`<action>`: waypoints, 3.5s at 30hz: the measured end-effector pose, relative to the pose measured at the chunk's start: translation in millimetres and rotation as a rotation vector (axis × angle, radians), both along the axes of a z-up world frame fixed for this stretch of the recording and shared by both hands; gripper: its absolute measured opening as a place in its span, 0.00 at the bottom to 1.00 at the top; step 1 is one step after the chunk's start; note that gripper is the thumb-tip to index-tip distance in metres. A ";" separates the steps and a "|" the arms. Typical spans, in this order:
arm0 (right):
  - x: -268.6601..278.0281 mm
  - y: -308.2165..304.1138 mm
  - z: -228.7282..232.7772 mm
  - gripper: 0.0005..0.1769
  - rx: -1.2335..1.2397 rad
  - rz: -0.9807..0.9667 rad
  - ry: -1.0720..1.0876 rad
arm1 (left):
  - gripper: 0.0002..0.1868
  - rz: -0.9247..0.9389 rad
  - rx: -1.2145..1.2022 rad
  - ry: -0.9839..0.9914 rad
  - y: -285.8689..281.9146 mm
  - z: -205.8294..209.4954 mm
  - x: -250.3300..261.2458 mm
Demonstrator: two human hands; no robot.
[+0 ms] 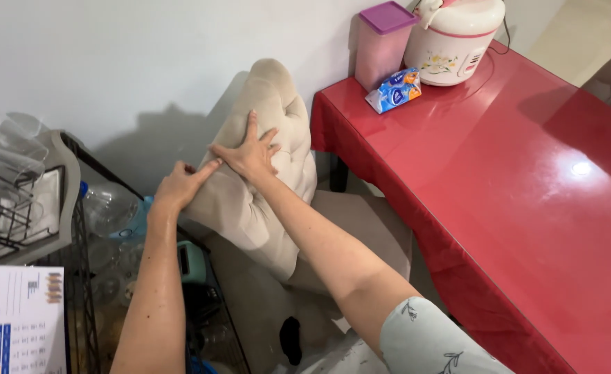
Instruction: The person arranges chairs around a dining table, picks up a grey floor mat and spreads it on the kitchen floor, then takes a red mat and lays it on the patio floor.
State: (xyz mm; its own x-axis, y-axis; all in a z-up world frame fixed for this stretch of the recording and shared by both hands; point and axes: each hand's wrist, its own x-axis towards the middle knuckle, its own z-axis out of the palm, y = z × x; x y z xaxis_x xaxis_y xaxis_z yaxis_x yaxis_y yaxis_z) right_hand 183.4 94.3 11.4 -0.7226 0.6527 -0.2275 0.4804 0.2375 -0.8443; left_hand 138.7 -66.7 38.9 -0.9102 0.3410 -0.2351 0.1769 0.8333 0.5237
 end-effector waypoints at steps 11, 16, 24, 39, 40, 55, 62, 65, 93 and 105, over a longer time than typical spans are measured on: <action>70.9 6.8 -21.3 0.83 -0.111 0.100 0.234 | 0.58 0.035 0.410 -0.491 -10.7 -19.8 70.4; 123.5 33.4 -18.4 0.82 -0.114 0.214 0.313 | 0.58 -0.011 0.562 -0.482 10.7 -25.8 128.7; 232.2 93.5 11.3 0.76 -0.244 0.369 0.281 | 0.65 -0.110 0.367 -0.675 61.6 -1.7 243.3; 321.7 91.5 22.9 0.66 0.451 0.217 0.020 | 0.68 -0.496 -0.408 0.273 142.0 37.6 120.6; 326.7 72.1 30.5 0.67 0.462 0.193 -0.109 | 0.71 -0.527 -0.402 0.339 152.0 38.4 114.6; 363.2 7.2 73.5 0.73 0.597 0.160 -0.455 | 0.91 -1.026 -0.672 0.550 249.2 28.5 102.4; 429.2 35.3 81.6 0.73 0.672 0.197 -0.523 | 0.91 -1.186 -0.568 0.393 271.2 15.3 131.6; 455.3 49.4 78.6 0.69 0.601 0.173 -0.527 | 0.90 -1.231 -0.516 0.363 276.2 9.2 153.2; 465.3 94.0 51.8 0.68 0.841 -0.403 -0.614 | 0.83 -1.332 -0.198 0.386 335.6 -7.3 186.1; 440.2 122.1 51.5 0.65 0.817 -0.448 -0.607 | 0.84 -1.331 -0.255 0.444 384.1 -9.9 159.7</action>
State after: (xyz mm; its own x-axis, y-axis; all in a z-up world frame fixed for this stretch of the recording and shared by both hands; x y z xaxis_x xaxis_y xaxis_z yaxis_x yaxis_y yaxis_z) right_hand 623.6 216.4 62.9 -0.2989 0.9418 0.1540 0.9421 0.3169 -0.1092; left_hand 298.4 317.4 29.0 0.0362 0.9782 -0.2043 0.9964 -0.0197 0.0821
